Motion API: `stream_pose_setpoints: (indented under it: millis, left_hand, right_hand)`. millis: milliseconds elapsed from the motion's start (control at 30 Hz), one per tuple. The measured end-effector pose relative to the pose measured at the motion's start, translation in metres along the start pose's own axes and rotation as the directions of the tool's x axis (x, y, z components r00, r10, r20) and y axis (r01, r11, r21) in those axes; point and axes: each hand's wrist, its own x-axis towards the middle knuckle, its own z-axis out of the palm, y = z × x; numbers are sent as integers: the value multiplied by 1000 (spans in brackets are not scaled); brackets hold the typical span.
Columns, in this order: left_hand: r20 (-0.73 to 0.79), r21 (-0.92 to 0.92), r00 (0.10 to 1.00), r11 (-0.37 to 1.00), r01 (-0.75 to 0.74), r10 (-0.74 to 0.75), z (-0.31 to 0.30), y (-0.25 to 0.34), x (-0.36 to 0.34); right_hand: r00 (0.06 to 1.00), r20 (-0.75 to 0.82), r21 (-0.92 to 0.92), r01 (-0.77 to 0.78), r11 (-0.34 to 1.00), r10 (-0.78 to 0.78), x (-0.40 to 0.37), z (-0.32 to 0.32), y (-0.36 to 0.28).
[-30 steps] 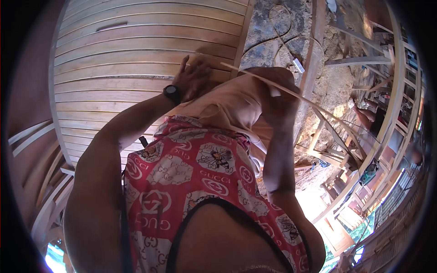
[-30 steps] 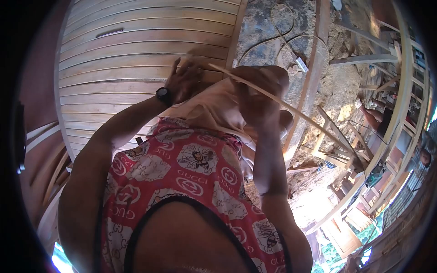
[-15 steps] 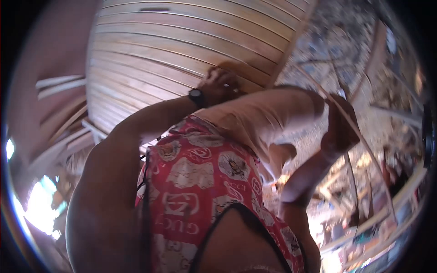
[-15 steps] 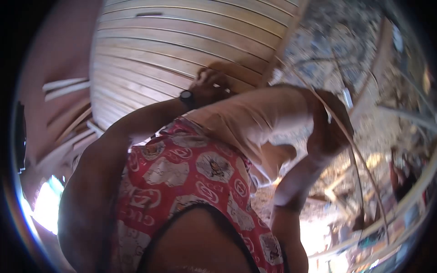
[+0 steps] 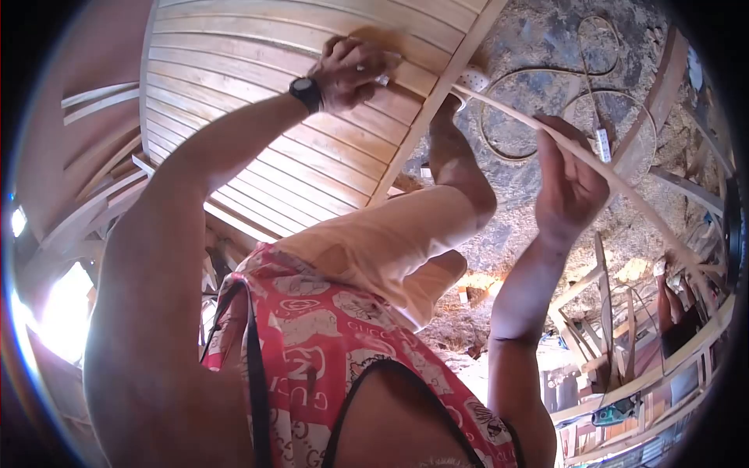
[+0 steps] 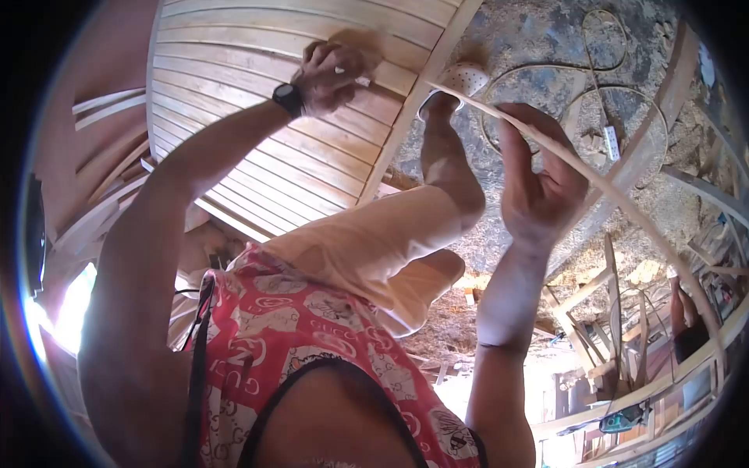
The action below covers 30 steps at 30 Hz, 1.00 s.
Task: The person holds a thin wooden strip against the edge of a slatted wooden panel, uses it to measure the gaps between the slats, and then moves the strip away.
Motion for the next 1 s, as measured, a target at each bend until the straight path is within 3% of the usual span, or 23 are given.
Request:
stream_pose_setpoints:
  millis: [133, 200, 367, 467, 600, 667, 800, 1000]
  left_hand:
    - [-44, 51, 996, 996, -78, 80, 8, -5, -3]
    - [-35, 13, 997, 997, -75, 75, 3, -1, 0]
    - [-71, 10, 994, 997, -82, 83, -7, 7, 3]
    - [-11, 52, 998, 996, -68, 69, -9, 7, 2]
    - [-47, -31, 996, 997, -71, 70, -6, 0, 3]
    - [0, 35, 999, 999, -36, 36, -4, 2, -1]
    - [-37, -10, 998, 999, -42, 42, 2, 0, 0]
    - [34, 3, 998, 999, -44, 44, -1, 2, 0]
  right_hand:
    - [997, -79, -37, 6, 999, -9, -45, 47, 40]
    - [989, -83, -190, 105, 976, -123, -55, 64, 50]
    - [961, -87, -280, 231, 932, -264, -56, 82, 45]
    - [977, 10, -367, 203, 908, -214, -51, 91, 35]
    - [963, -13, -303, 251, 919, -268, -46, 109, 35]
    - [970, 4, -367, 229, 902, -244, -46, 117, 33]
    - [982, 28, -477, 178, 861, -187, -42, 129, 31]
    - [992, -7, -553, 102, 827, -127, -42, 146, 21]
